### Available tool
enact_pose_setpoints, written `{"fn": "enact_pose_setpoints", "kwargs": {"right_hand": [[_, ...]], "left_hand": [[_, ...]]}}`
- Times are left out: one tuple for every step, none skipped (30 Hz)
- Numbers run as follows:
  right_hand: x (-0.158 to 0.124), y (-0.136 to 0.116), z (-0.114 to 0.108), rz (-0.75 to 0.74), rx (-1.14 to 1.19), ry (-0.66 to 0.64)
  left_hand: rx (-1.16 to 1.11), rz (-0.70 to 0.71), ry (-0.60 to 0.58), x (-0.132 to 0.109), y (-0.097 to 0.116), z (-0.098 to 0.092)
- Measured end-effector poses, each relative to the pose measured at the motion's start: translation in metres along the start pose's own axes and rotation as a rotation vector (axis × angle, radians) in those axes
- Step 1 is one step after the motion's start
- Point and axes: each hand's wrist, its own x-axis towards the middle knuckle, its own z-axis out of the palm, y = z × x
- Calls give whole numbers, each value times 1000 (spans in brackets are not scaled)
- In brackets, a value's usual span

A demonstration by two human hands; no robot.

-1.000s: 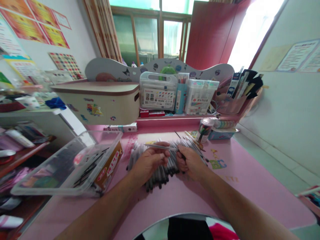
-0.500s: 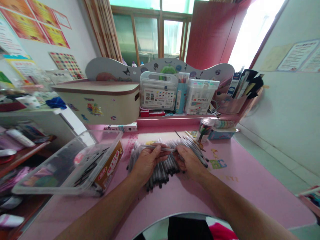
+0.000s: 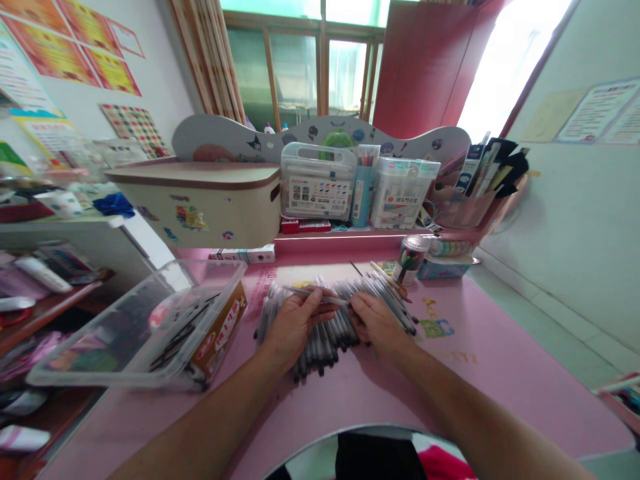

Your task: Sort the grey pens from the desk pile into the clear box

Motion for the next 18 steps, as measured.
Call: {"fn": "enact_pose_setpoints", "kwargs": {"right_hand": [[0, 0, 1, -15, 18, -9], [-1, -1, 1, -32, 46, -15], [-1, -1, 2, -41, 76, -20], [-1, -1, 2, -39, 98, -20], [-1, -1, 2, -25, 108, -16], [-1, -1, 2, -2, 104, -11], [-2, 0, 2, 29, 87, -6], [-1, 0, 2, 55, 60, -1], [-1, 1, 2, 69, 31, 0], [-2, 1, 2, 66, 7, -1], [-2, 1, 2, 49, -8, -7], [-2, 2, 2, 21, -11, -14], [-2, 2, 2, -11, -1, -16], [-3, 1, 3, -34, 20, -18], [-3, 1, 3, -41, 47, -18], [-3, 1, 3, -34, 70, -18], [-4, 1, 4, -13, 85, -22], [-4, 1, 4, 17, 85, -23]], "left_hand": [[-5, 3, 12, 0, 0, 0], [-8, 4, 23, 0, 0, 0], [-10, 4, 29, 1, 0, -1], [-8, 1, 27, 1, 0, -1], [-3, -2, 22, 1, 0, -1], [3, -6, 17, 1, 0, -1], [8, -8, 14, 1, 0, -1], [12, -8, 14, 1, 0, 0], [14, -8, 15, 0, 1, 0], [13, -6, 19, 0, 1, 0], [11, -3, 22, 0, 1, 0], [7, -1, 24, 0, 2, 1], [4, 3, 27, 0, 2, 1], [1, 5, 29, 0, 3, 1], [0, 8, 30, 0, 3, 1], [2, 7, 26, 0, 2, 1], [8, 5, 20, 0, 2, 1], [18, 3, 14, 0, 1, 0]]}}
